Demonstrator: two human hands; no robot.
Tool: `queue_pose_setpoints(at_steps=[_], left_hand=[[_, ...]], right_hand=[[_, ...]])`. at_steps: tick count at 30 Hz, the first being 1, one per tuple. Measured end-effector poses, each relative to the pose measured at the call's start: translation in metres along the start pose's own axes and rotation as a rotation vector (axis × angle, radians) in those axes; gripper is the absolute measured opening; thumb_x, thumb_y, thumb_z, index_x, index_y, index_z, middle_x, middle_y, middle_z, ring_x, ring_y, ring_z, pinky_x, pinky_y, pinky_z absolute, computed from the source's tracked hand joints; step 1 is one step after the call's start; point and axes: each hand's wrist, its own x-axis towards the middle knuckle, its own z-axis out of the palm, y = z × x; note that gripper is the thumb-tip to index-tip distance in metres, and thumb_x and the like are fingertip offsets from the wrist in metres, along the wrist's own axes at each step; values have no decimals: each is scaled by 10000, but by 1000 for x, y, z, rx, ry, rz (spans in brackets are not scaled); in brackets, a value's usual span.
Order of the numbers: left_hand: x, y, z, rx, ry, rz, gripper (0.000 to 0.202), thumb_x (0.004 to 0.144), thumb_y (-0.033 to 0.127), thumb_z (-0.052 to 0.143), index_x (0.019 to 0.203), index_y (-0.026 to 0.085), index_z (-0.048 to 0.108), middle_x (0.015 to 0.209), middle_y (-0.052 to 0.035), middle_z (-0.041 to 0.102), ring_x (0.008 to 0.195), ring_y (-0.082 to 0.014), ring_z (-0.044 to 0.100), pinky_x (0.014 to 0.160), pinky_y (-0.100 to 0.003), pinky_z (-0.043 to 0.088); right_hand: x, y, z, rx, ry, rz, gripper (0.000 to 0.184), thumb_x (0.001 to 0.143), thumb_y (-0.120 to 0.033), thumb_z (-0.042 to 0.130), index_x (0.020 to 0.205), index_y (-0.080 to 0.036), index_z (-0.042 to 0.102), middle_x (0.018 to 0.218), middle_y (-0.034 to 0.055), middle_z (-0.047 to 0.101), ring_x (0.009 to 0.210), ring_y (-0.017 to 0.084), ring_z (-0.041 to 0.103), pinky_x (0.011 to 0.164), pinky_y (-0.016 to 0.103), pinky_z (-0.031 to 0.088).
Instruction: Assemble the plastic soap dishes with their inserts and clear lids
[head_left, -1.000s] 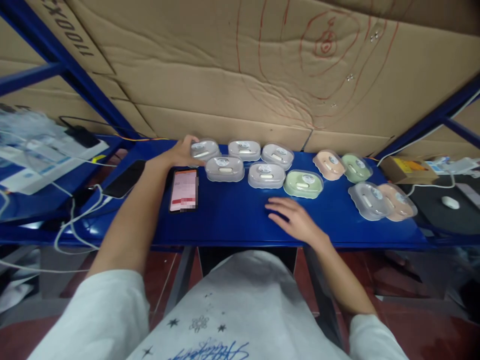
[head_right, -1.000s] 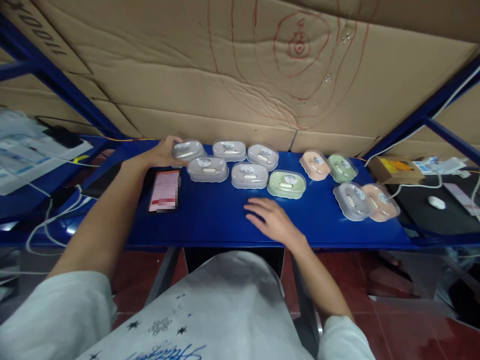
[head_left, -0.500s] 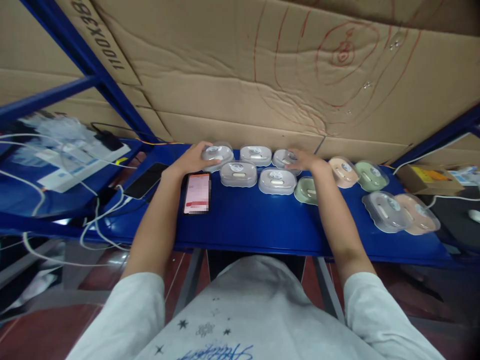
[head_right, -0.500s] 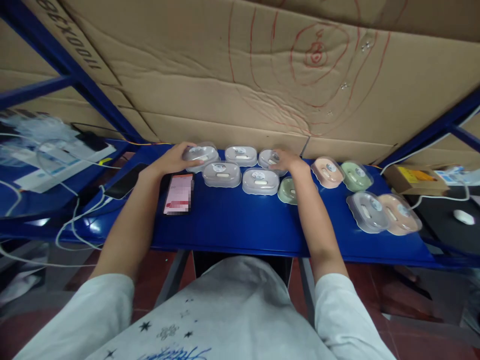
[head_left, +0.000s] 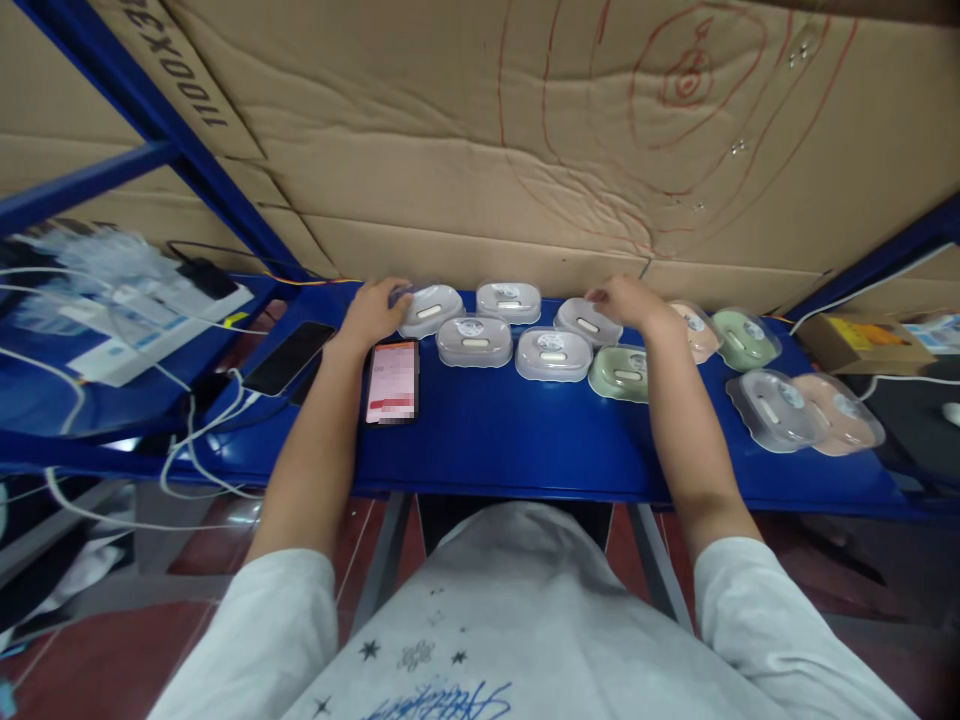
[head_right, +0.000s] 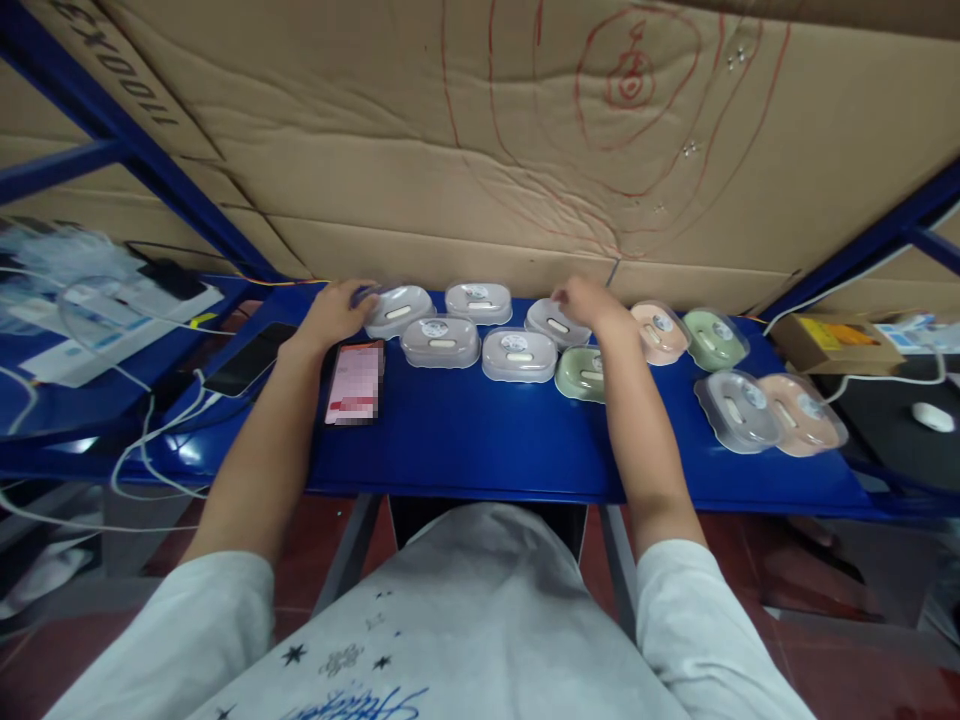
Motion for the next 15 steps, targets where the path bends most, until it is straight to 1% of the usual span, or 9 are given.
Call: queue_pose_setpoints(at_steps=[2, 5, 6, 8, 9, 11, 13, 15], left_hand=[[-1, 4, 0, 17, 5, 30, 493, 1014, 418, 521, 1438, 226, 682, 1440, -145, 663, 1404, -364, 577, 1243, -550, 424], [-5, 11, 0, 54, -29, 74, 486, 985, 383, 569, 1443, 256, 670, 1422, -153, 634, 1400, -395, 572, 1212, -609, 437], [-6, 13, -1, 61, -49, 82, 511, 973, 382, 592, 1467, 262, 649, 1428, -162, 618, 1397, -411, 571, 1198, -634, 440], [-10, 16, -2, 59, -88, 95, 549, 966, 413, 629, 1502, 291, 616, 1486, -169, 570, 1415, -438, 555, 1180, -677, 436], [-11, 16, -2, 52, -104, 104, 541, 973, 436, 637, 1499, 311, 618, 1526, -163, 540, 1438, -441, 540, 1182, -687, 429], [-12, 17, -1, 37, -133, 131, 474, 1001, 479, 630, 1452, 338, 660, 1598, -134, 485, 1504, -425, 492, 1215, -668, 406], [-12, 16, 1, 30, -172, 150, 421, 1005, 511, 652, 1387, 345, 715, 1658, -101, 437, 1571, -400, 429, 1263, -618, 373], [-10, 16, 3, 51, -223, 147, 484, 949, 529, 753, 1389, 328, 729, 1716, -100, 385, 1613, -409, 369, 1302, -608, 322]], right_hand=[[4, -10, 10, -19, -51, 5, 397, 948, -205, 703, 1338, -194, 782, 1340, 137, 786, 1257, 292, 735, 1077, 350, 544], [8, -16, 23, -68, -132, 35, 379, 839, -229, 833, 1217, -213, 829, 1250, 154, 810, 1184, 333, 761, 1022, 393, 567], [9, -17, 27, -82, -149, 40, 407, 810, -234, 858, 1215, -212, 829, 1252, 162, 807, 1184, 342, 760, 1020, 407, 568], [10, -15, 30, -103, -168, 40, 496, 782, -240, 878, 1271, -198, 809, 1304, 181, 787, 1206, 357, 750, 1022, 426, 570], [10, -14, 31, -110, -171, 36, 527, 786, -237, 870, 1305, -189, 795, 1336, 191, 772, 1222, 365, 743, 1024, 434, 569], [10, -12, 30, -118, -172, 22, 528, 820, -215, 826, 1344, -182, 777, 1377, 194, 755, 1250, 369, 729, 1035, 435, 562], [10, -9, 27, -114, -175, 5, 466, 861, -198, 783, 1326, -207, 787, 1372, 161, 766, 1254, 348, 728, 1046, 415, 553], [9, -6, 22, -98, -177, -10, 404, 897, -197, 757, 1298, -239, 799, 1352, 117, 783, 1245, 319, 733, 1051, 390, 547]])
